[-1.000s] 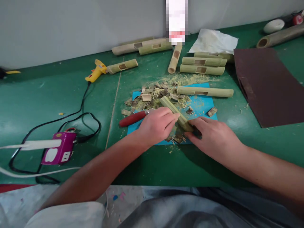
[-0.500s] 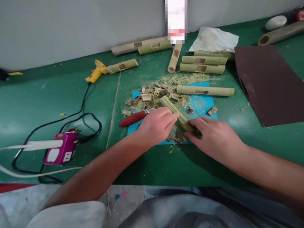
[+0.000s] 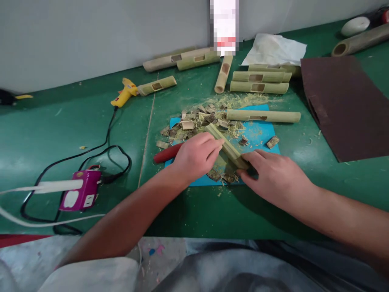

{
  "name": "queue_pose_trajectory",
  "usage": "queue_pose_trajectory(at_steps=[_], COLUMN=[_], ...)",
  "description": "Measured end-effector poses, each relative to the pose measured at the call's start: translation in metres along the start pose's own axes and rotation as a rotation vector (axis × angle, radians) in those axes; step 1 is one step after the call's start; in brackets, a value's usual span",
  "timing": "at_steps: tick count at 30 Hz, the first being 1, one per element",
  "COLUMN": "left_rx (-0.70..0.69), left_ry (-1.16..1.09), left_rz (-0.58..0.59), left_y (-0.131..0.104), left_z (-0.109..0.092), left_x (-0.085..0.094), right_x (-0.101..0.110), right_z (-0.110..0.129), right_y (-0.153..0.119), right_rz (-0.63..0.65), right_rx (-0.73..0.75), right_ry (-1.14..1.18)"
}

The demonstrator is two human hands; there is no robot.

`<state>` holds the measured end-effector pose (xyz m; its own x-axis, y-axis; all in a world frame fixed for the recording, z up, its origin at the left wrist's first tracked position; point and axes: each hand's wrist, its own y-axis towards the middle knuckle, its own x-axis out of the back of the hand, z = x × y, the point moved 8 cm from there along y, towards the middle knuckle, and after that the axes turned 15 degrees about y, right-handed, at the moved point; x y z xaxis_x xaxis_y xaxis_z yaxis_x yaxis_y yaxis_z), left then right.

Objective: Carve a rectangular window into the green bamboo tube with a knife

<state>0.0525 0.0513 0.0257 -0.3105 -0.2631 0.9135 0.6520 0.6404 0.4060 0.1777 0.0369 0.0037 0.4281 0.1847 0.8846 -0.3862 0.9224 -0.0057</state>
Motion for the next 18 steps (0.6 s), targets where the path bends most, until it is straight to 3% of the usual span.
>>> queue_pose_trajectory(at_steps=[4, 8, 12, 16, 18], left_rx=[-0.086, 0.009, -0.075, 0.029, 0.023], left_ry=[-0.053, -0.021, -0.056, -0.018, -0.019], left_rz=[0.130, 0.043, 0.129, -0.007, 0.005], left_y=[-0.001, 0.000, 0.000, 0.002, 0.002], left_z=[-0.012, -0.005, -0.011, 0.005, 0.007], left_x=[-0.010, -0.002, -0.009, 0.001, -0.001], right_x=[0.000, 0.000, -0.001, -0.002, -0.003], right_z=[0.001, 0.000, 0.001, 0.000, 0.000], right_y=[0.000, 0.002, 0.002, 0.001, 0.001], right_rz=[0.016, 0.010, 0.012, 0.015, 0.025], right_rx=[0.017, 0.004, 0.023, 0.010, 0.009], right_ry=[0.020, 0.010, 0.015, 0.011, 0.015])
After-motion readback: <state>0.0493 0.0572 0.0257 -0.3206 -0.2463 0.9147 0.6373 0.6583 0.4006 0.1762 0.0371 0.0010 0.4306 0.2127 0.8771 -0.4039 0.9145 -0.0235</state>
